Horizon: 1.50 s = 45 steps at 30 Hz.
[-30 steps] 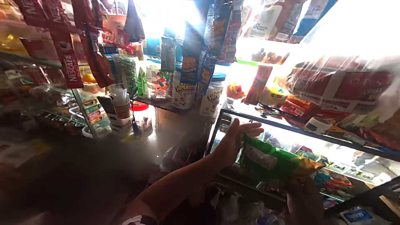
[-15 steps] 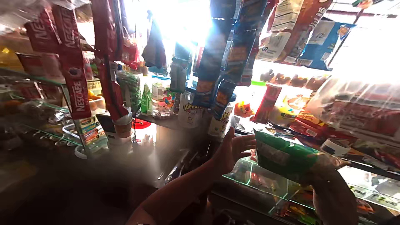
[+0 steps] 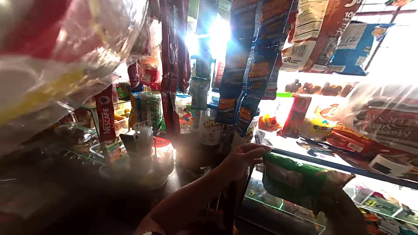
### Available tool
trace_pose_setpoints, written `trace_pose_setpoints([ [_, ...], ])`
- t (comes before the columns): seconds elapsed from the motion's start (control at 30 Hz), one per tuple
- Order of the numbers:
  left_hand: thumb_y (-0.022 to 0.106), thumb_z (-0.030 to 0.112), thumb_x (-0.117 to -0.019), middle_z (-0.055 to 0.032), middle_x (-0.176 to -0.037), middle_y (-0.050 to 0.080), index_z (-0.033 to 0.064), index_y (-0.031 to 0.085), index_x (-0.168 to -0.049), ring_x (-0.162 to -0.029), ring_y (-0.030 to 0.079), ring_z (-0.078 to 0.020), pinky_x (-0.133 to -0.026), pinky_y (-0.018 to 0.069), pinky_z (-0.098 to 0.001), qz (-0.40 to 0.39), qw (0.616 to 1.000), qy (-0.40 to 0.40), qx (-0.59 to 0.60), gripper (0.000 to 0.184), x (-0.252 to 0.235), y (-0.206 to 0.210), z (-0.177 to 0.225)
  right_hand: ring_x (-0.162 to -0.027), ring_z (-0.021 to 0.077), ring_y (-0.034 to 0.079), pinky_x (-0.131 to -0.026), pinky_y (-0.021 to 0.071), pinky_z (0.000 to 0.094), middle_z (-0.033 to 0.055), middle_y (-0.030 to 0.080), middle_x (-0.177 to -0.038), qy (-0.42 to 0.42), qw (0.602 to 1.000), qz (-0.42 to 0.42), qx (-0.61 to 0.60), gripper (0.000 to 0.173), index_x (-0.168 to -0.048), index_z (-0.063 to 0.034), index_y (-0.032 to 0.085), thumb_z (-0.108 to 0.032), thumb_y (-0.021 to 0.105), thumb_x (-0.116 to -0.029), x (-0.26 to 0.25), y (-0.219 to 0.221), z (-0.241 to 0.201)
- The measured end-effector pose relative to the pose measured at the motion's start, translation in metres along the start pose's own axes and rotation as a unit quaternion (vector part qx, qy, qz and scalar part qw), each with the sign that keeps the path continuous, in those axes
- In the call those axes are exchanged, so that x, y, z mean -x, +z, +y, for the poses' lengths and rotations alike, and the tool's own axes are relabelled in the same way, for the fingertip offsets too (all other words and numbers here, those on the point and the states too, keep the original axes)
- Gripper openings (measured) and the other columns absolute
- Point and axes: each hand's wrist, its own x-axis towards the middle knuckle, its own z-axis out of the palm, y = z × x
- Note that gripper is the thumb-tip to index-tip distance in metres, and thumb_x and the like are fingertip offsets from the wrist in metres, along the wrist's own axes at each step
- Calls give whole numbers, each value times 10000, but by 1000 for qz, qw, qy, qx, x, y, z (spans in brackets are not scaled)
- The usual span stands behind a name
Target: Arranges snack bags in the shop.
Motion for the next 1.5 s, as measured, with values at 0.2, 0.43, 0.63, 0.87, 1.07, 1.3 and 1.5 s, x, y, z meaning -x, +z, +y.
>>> trace_pose_setpoints([
  [0.2,424,55,-1057,4,-974,708,28,650,-1067,-919,688,-92,-871,572,-292,32,999,8,19,227,1,15,-16,-703,-67,636,-598,539,140,-206,696,-887,92,989,-28,-114,176,-1152,-266,592,-179,468,-1062,14,-18,21],
  [0.43,451,78,-1079,-60,-1023,666,1,622,-1139,-932,665,-130,-867,556,-298,141,989,-36,20,196,-4,43,-25,-734,-33,675,-596,567,156,-156,724,-918,150,968,7,-201,154,-1186,-272,612,-277,569,-1038,35,-19,32],
  [0.63,529,84,-1052,-40,-1045,677,15,673,-1085,-985,638,-104,-921,518,-296,169,984,-43,-25,163,3,55,-27,-676,-48,646,-558,547,145,-171,698,-860,146,969,32,-198,117,-1140,-265,608,-295,583,-1030,39,-30,33],
  [0.87,518,32,-1040,-38,-1008,674,1,658,-1027,-969,635,-100,-921,526,-291,174,984,23,-28,143,7,63,-38,-748,-4,701,-609,590,183,-123,749,-926,187,942,28,-278,150,-1144,-253,638,-253,509,-1067,53,-32,28],
  [1.07,492,-1,-1017,-15,-985,726,8,673,-989,-949,674,-62,-902,549,-260,124,980,148,-55,183,4,66,-53,-789,53,733,-644,617,232,-50,771,-995,277,883,7,-380,206,-1136,-240,681,-291,492,-1072,71,-21,31],
  [1.3,497,-9,-1019,-29,-955,736,-53,664,-1029,-942,687,-55,-916,551,-262,105,961,230,-112,173,-2,66,-55,-876,147,741,-711,640,355,17,753,-992,306,866,-47,-393,529,-1125,-182,668,-601,744,-810,65,-20,14],
  [1.5,507,-14,-1016,-38,-970,733,-88,661,-1058,-939,687,-41,-901,554,-236,95,948,248,-175,176,-5,62,-46,-826,105,744,-743,636,324,-28,768,-929,263,896,-49,-355,161,-1072,-188,648,-215,720,-931,54,-19,7],
])
